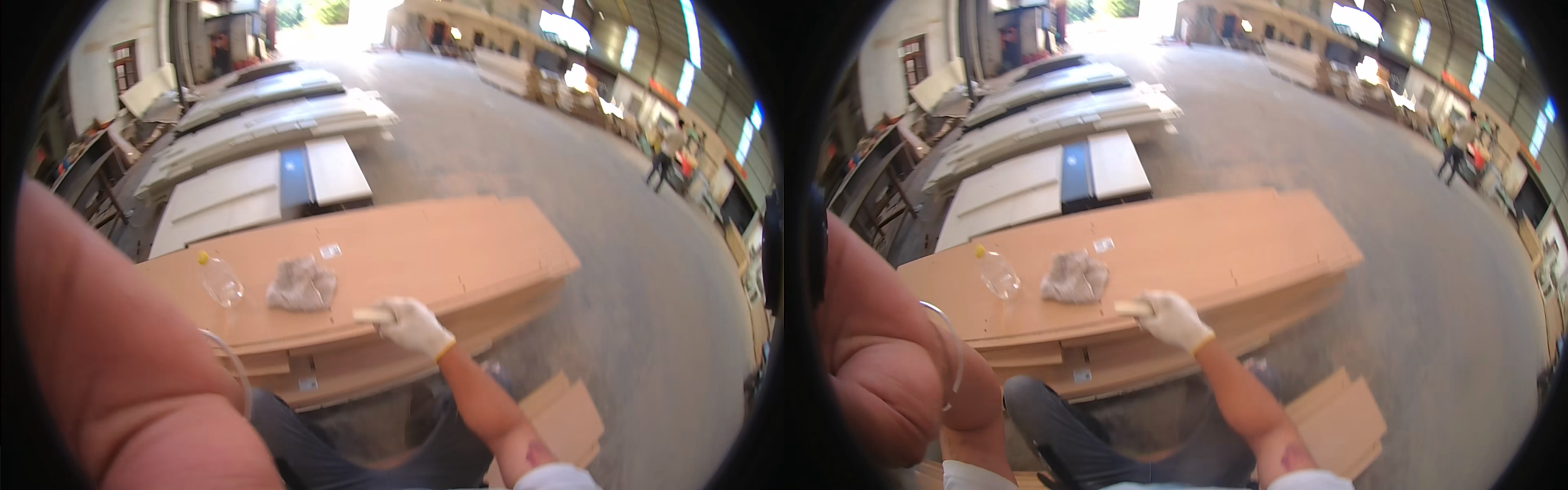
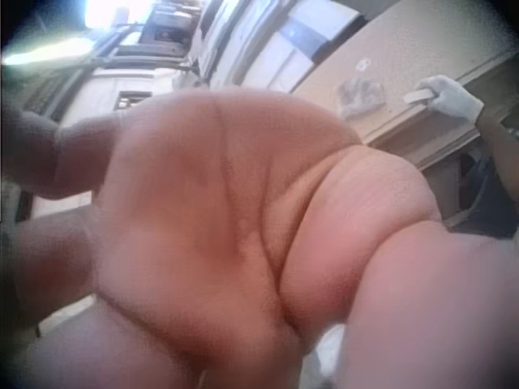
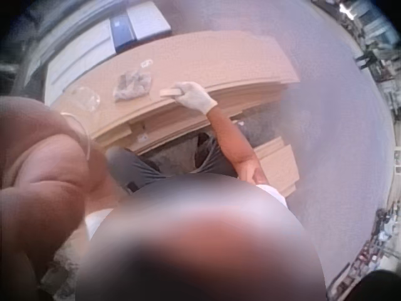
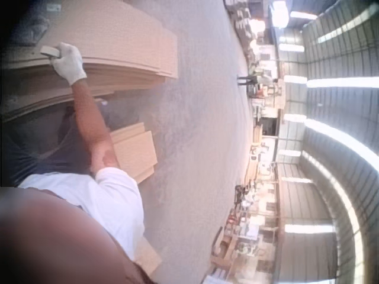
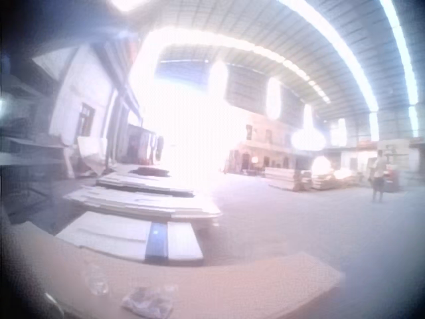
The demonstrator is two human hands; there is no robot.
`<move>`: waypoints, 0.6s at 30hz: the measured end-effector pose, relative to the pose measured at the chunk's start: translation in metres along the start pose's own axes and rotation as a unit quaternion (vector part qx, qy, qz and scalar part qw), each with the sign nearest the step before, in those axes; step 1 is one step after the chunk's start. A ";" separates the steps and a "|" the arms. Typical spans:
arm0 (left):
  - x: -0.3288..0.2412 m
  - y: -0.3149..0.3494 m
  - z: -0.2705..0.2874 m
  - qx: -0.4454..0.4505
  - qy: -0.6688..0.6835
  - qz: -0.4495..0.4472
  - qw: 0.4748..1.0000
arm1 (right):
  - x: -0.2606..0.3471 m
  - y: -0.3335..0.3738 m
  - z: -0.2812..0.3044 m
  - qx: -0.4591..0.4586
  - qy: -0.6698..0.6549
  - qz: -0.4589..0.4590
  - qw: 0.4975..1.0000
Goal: The person applies small pieces of white tape to several light-colored wooden panels, then wipes the surface with a cloth. The person handles the panels one at a time, places tape at specific spots, and cleans the surface before stacking the panels.
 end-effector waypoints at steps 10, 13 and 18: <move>-0.003 0.024 0.023 -0.020 -0.002 -0.013 1.000 | -0.010 0.015 -0.008 0.042 -0.031 -0.152 0.987; 0.004 0.030 0.030 -0.027 0.012 0.005 1.000 | -0.027 0.013 -0.012 0.015 -0.255 -0.206 0.945; 0.040 0.091 0.032 -0.122 -0.044 0.182 0.975 | -0.057 0.016 -0.011 -0.034 -0.514 -0.208 0.831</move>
Point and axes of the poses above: each hand's wrist, its own y-axis away from the middle knuckle, its own z-axis out of the back of the hand, x = y × z, the point moved 2 cm from there along -y, towards the middle knuckle, and after that the axes turned 11 degrees about y, right-handed, at the moved point
